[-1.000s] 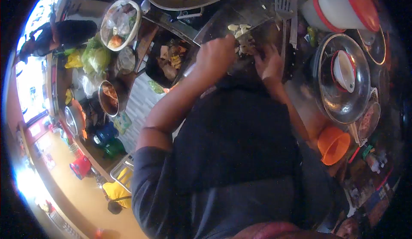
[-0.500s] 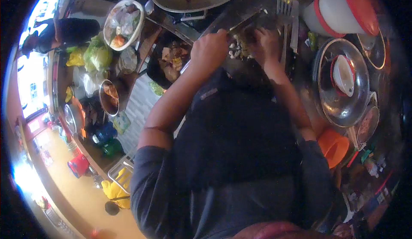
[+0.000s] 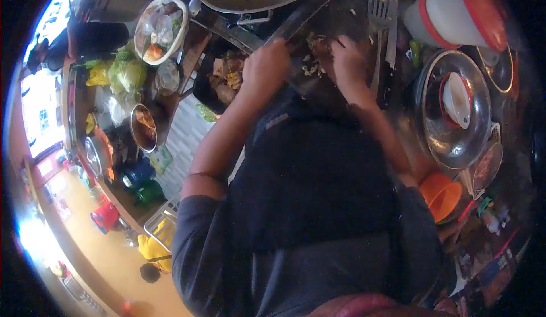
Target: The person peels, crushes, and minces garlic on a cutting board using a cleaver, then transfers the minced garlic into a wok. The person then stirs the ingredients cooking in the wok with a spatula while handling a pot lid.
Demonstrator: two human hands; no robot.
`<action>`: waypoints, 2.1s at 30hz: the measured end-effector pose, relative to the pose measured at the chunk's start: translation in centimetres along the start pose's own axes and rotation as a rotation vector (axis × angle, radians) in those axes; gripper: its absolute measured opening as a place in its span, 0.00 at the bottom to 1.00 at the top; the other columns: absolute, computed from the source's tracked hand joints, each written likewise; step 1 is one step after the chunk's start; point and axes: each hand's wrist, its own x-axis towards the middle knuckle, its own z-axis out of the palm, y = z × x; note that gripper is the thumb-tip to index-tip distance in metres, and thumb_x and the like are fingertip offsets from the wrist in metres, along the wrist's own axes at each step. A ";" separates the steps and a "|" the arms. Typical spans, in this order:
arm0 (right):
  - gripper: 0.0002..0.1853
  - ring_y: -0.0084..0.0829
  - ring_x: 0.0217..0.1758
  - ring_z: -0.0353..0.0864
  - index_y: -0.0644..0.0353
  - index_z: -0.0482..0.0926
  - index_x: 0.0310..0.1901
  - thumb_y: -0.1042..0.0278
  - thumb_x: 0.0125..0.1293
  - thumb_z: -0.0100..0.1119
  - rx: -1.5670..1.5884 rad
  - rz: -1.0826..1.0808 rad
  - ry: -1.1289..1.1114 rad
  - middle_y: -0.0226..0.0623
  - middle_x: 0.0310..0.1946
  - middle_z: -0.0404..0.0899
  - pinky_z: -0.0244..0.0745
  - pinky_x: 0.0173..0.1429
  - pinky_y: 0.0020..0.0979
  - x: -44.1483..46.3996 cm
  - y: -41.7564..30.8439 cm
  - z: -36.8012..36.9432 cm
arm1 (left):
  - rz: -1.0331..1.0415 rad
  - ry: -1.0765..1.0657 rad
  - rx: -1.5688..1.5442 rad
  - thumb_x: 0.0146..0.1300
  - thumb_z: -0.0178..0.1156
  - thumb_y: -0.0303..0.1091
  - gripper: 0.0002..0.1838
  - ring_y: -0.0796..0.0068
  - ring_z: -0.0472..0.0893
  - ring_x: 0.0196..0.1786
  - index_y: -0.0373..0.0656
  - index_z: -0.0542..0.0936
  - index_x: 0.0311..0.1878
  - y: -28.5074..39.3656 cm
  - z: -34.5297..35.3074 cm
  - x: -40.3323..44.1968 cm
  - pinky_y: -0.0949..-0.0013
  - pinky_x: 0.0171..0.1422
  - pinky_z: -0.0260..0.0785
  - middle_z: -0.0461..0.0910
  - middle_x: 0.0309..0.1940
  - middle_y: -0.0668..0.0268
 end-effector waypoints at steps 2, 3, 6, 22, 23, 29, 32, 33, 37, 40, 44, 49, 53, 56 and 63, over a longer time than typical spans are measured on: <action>0.10 0.50 0.45 0.78 0.59 0.79 0.43 0.71 0.62 0.51 0.019 0.157 -0.003 0.49 0.40 0.79 0.74 0.49 0.42 -0.4 1.3 3.1 | -0.025 -0.021 -0.030 0.64 0.46 0.36 0.11 0.42 0.82 0.38 0.40 0.75 0.38 0.2 0.4 -0.2 0.46 0.43 0.73 0.81 0.30 0.45; 0.11 0.50 0.46 0.78 0.58 0.79 0.44 0.71 0.61 0.52 0.039 0.308 -0.008 0.49 0.41 0.79 0.74 0.49 0.42 -0.1 1.4 3.7 | -0.024 -0.020 -0.031 0.64 0.46 0.36 0.11 0.42 0.82 0.38 0.40 0.75 0.38 0.4 0.1 -0.4 0.46 0.43 0.73 0.81 0.30 0.45; 0.12 0.50 0.48 0.78 0.59 0.79 0.45 0.72 0.59 0.56 0.446 0.399 -0.103 0.51 0.44 0.79 0.74 0.50 0.42 -0.6 2.3 2.1 | 0.006 -0.059 -0.025 0.64 0.46 0.36 0.11 0.42 0.81 0.38 0.41 0.75 0.39 0.7 -0.4 -1.2 0.45 0.43 0.73 0.81 0.30 0.46; 0.11 0.50 0.45 0.79 0.61 0.81 0.42 0.68 0.58 0.62 0.084 0.217 -0.014 0.49 0.42 0.79 0.73 0.47 0.41 -2.5 3.4 -1.1 | 0.100 -0.097 -0.036 0.64 0.47 0.37 0.09 0.39 0.80 0.35 0.46 0.74 0.41 1.8 0.5 -1.3 0.43 0.39 0.73 0.80 0.30 0.45; 0.11 0.50 0.45 0.78 0.60 0.81 0.42 0.67 0.59 0.61 0.012 0.153 0.026 0.48 0.42 0.79 0.73 0.46 0.42 -2.7 3.7 -0.8 | 0.095 -0.135 -0.008 0.63 0.48 0.37 0.09 0.40 0.80 0.35 0.45 0.74 0.41 1.7 1.0 -1.2 0.43 0.39 0.73 0.80 0.30 0.44; 0.12 0.49 0.47 0.77 0.61 0.78 0.43 0.71 0.56 0.57 -0.068 0.175 -0.115 0.47 0.43 0.77 0.74 0.48 0.42 -2.0 2.2 -1.8 | 0.190 -0.063 0.004 0.62 0.47 0.33 0.09 0.44 0.82 0.34 0.41 0.75 0.38 2.6 -1.1 -1.7 0.46 0.38 0.74 0.81 0.28 0.48; 0.16 0.47 0.47 0.78 0.63 0.75 0.46 0.73 0.54 0.57 -0.175 0.107 -0.124 0.47 0.41 0.77 0.75 0.49 0.40 -2.2 2.3 -1.7 | 0.073 -0.135 -0.025 0.64 0.47 0.38 0.11 0.40 0.81 0.38 0.46 0.75 0.44 2.6 -0.7 -1.3 0.42 0.42 0.72 0.80 0.32 0.44; 0.17 0.46 0.46 0.78 0.62 0.75 0.48 0.71 0.55 0.57 -0.249 0.048 -0.098 0.47 0.41 0.77 0.75 0.49 0.39 -2.4 2.5 -1.5 | 0.072 -0.136 -0.025 0.64 0.47 0.38 0.11 0.40 0.81 0.38 0.46 0.75 0.44 2.3 0.1 -1.1 0.42 0.42 0.72 0.80 0.32 0.44; 0.11 0.51 0.43 0.77 0.56 0.75 0.47 0.67 0.62 0.54 -0.164 0.039 -0.002 0.47 0.41 0.76 0.73 0.43 0.45 -2.7 3.2 -0.3 | 0.146 -0.088 -0.030 0.64 0.47 0.37 0.10 0.41 0.81 0.36 0.43 0.75 0.40 2.1 -0.2 -0.8 0.44 0.40 0.73 0.81 0.30 0.46; 0.11 0.51 0.42 0.77 0.58 0.75 0.46 0.69 0.61 0.54 0.021 0.145 -0.067 0.48 0.39 0.77 0.73 0.43 0.46 -2.6 3.9 0.1 | 0.085 -0.145 -0.046 0.65 0.46 0.40 0.12 0.39 0.80 0.38 0.45 0.75 0.43 2.5 -1.2 -1.5 0.42 0.43 0.72 0.81 0.33 0.44; 0.12 0.52 0.43 0.77 0.62 0.76 0.44 0.68 0.59 0.57 0.062 0.250 -0.093 0.50 0.40 0.77 0.73 0.47 0.45 -3.4 5.6 1.5 | 0.071 -0.199 -0.097 0.64 0.46 0.38 0.11 0.38 0.80 0.38 0.44 0.74 0.43 2.0 1.5 -1.2 0.42 0.43 0.72 0.81 0.33 0.45; 0.14 0.52 0.46 0.77 0.66 0.75 0.45 0.69 0.60 0.55 -0.070 0.169 -0.134 0.50 0.41 0.76 0.73 0.51 0.44 -2.5 2.9 -0.9 | 0.116 -0.133 -0.018 0.64 0.46 0.37 0.11 0.40 0.81 0.38 0.43 0.74 0.42 2.3 -1.0 -1.5 0.42 0.43 0.72 0.81 0.32 0.45; 0.12 0.51 0.47 0.76 0.66 0.74 0.45 0.72 0.61 0.52 -0.146 0.186 -0.198 0.51 0.43 0.76 0.72 0.53 0.44 -2.4 2.0 -1.4 | 0.100 -0.101 -0.073 0.64 0.46 0.38 0.12 0.43 0.81 0.39 0.45 0.75 0.43 1.0 1.7 -0.7 0.42 0.45 0.71 0.81 0.31 0.46; 0.11 0.52 0.47 0.76 0.66 0.73 0.44 0.74 0.60 0.52 -0.119 0.201 -0.120 0.51 0.42 0.75 0.72 0.53 0.45 -2.4 1.5 -0.9 | 0.132 -0.041 -0.011 0.64 0.45 0.34 0.10 0.45 0.82 0.36 0.42 0.75 0.39 1.9 -1.4 -1.7 0.47 0.40 0.74 0.81 0.29 0.48; 0.07 0.54 0.35 0.76 0.62 0.72 0.33 0.69 0.62 0.59 0.119 0.240 -0.011 0.49 0.29 0.77 0.71 0.39 0.44 -2.5 1.5 -2.0 | 0.001 -0.061 0.058 0.63 0.46 0.34 0.08 0.45 0.82 0.35 0.45 0.74 0.41 0.1 -0.2 -2.4 0.47 0.41 0.74 0.82 0.28 0.49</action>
